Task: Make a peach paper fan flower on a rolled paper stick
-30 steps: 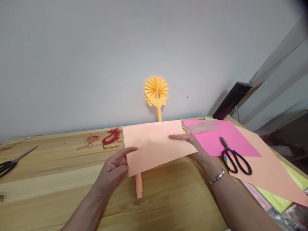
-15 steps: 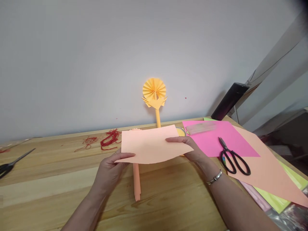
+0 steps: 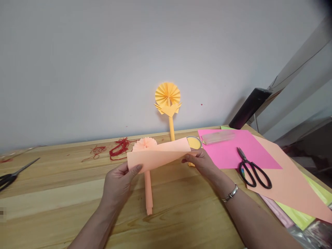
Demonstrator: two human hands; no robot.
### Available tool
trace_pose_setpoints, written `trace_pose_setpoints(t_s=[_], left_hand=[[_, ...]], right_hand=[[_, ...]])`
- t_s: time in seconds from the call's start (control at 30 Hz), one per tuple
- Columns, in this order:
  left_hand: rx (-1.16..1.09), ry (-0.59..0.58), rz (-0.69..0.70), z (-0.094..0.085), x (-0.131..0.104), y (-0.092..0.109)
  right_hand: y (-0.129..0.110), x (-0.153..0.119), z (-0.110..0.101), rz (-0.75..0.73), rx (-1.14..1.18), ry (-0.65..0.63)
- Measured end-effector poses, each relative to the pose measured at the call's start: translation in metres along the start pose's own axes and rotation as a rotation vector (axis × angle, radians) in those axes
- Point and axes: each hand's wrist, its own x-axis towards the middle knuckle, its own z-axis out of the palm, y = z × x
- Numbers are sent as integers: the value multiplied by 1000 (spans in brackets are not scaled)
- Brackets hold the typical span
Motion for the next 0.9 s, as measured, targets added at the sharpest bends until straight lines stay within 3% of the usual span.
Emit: trace_pose_setpoints(t_s=[0.23,0.47,0.9], left_hand=[[-41,33,28,-1,3,-7],[61,40,38,3,-4,5],[190,67,58,9,-11,12]], right_hand=[[4,0,-2,46,-31,38],[-2,2,0,129,53,51],[-2,5,3,126,238,106]])
